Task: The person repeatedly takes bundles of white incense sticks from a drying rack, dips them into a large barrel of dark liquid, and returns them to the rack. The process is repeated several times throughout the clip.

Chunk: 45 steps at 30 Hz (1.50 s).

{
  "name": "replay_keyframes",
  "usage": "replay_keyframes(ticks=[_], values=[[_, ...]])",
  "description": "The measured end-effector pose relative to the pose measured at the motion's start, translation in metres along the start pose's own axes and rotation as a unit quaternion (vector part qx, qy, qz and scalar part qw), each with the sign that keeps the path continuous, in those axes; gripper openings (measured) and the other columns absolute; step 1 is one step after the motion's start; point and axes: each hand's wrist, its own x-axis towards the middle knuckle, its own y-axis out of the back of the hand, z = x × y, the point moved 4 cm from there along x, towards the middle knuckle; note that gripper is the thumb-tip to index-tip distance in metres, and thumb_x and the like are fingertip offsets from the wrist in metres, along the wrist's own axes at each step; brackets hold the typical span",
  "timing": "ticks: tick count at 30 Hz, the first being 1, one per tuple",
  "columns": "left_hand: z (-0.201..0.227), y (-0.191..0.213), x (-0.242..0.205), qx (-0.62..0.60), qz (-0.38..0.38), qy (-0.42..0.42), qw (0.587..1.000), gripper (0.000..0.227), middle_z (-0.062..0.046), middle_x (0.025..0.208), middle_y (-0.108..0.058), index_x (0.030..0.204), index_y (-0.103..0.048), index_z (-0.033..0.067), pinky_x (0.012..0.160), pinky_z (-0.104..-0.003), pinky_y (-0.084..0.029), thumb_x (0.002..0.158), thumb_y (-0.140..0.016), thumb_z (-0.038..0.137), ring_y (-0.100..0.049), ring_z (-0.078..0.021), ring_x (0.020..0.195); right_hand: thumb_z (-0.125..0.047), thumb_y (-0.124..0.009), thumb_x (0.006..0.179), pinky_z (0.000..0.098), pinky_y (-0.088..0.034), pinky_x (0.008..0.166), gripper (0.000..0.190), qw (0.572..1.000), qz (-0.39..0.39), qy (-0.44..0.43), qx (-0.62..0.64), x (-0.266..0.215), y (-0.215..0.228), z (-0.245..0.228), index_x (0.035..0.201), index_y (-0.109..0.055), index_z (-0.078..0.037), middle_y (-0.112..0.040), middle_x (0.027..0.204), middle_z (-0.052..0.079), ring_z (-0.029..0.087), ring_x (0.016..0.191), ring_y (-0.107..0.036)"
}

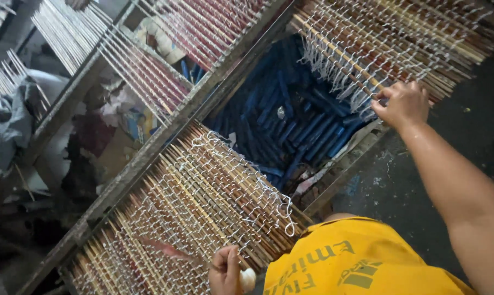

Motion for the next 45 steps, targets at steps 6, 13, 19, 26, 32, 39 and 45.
replay_keyframes(ticks=[6,13,19,26,32,39,45], values=[[-0.003,0.013,0.027,-0.046,-0.074,-0.081,0.993,0.023,-0.005,0.067,-0.06,0.077,-0.066,0.0075,0.06,-0.033,-0.043,0.095,-0.065,0.022,-0.055,-0.0166,0.064,-0.06,-0.06,0.093,0.0449,-0.045,0.108,0.035,0.991,0.054,0.077,-0.098,-0.053,0.064,0.003,0.115,-0.077,-0.039,-0.075,0.124,0.0,0.032,0.115,-0.065],[-0.011,0.045,0.049,-0.148,-0.236,-0.118,0.953,0.047,0.004,0.053,-0.032,0.064,-0.043,0.0147,0.044,-0.032,-0.02,0.104,-0.055,0.037,-0.028,-0.0097,0.047,-0.049,-0.067,0.091,0.0388,-0.053,0.09,0.017,0.985,0.093,0.084,-0.12,-0.173,0.188,-0.024,0.099,-0.079,-0.04,-0.072,0.105,-0.007,0.025,0.097,-0.065],[0.087,0.0,0.001,-0.017,-0.352,-0.276,0.894,0.026,-0.001,0.087,-0.059,0.103,-0.064,0.0073,0.067,-0.028,-0.045,0.105,-0.055,0.031,-0.053,-0.0124,0.075,-0.049,-0.073,0.084,0.0347,-0.045,0.104,0.02,0.985,0.092,0.084,-0.12,-0.309,0.221,-0.043,0.097,-0.075,-0.034,-0.073,0.117,-0.009,0.017,0.11,-0.068],[0.167,-0.09,-0.091,0.15,-0.489,-0.426,0.746,0.047,-0.007,0.087,-0.072,0.149,-0.05,0.0185,0.057,-0.033,-0.047,0.102,-0.051,0.019,-0.065,-0.0207,0.065,-0.044,-0.075,0.078,0.0381,-0.049,0.096,0.016,0.996,0.054,-0.006,-0.07,-0.462,0.241,-0.064,0.091,-0.074,-0.035,-0.071,0.104,-0.012,0.021,0.095,-0.066],[0.161,-0.11,-0.173,0.25,-0.531,-0.484,0.649,0.05,-0.011,0.062,-0.067,0.151,-0.049,0.0179,0.037,-0.038,-0.043,0.102,-0.046,0.012,-0.057,-0.0252,0.042,-0.04,-0.075,0.079,0.0369,-0.05,0.099,0.012,0.99,0.123,-0.028,-0.061,-0.585,0.244,-0.077,0.087,-0.074,-0.032,-0.07,0.1,-0.013,0.016,0.097,-0.067],[0.103,-0.112,-0.258,0.224,-0.633,-0.429,0.605,0.055,-0.014,0.094,-0.075,0.157,-0.041,0.0199,0.056,-0.044,-0.049,0.102,-0.043,0.015,-0.068,-0.0373,0.067,-0.054,-0.074,0.078,0.035,-0.054,0.093,0.023,0.983,0.076,-0.124,-0.11,-0.72,0.222,-0.079,0.093,-0.073,-0.036,-0.067,0.108,-0.015,0.021,0.103,-0.062],[0.052,-0.077,-0.342,0.207,-0.633,-0.497,0.556,0.057,-0.012,0.1,-0.077,0.157,-0.04,0.0154,0.039,-0.036,-0.044,0.101,-0.047,0.008,-0.055,-0.0228,0.046,-0.046,-0.075,0.08,0.0362,-0.052,0.094,0.023,0.979,0.111,-0.136,-0.104,-0.814,0.236,-0.098,0.091,-0.072,-0.027,-0.068,0.103,-0.009,0.024,0.099,-0.062]])
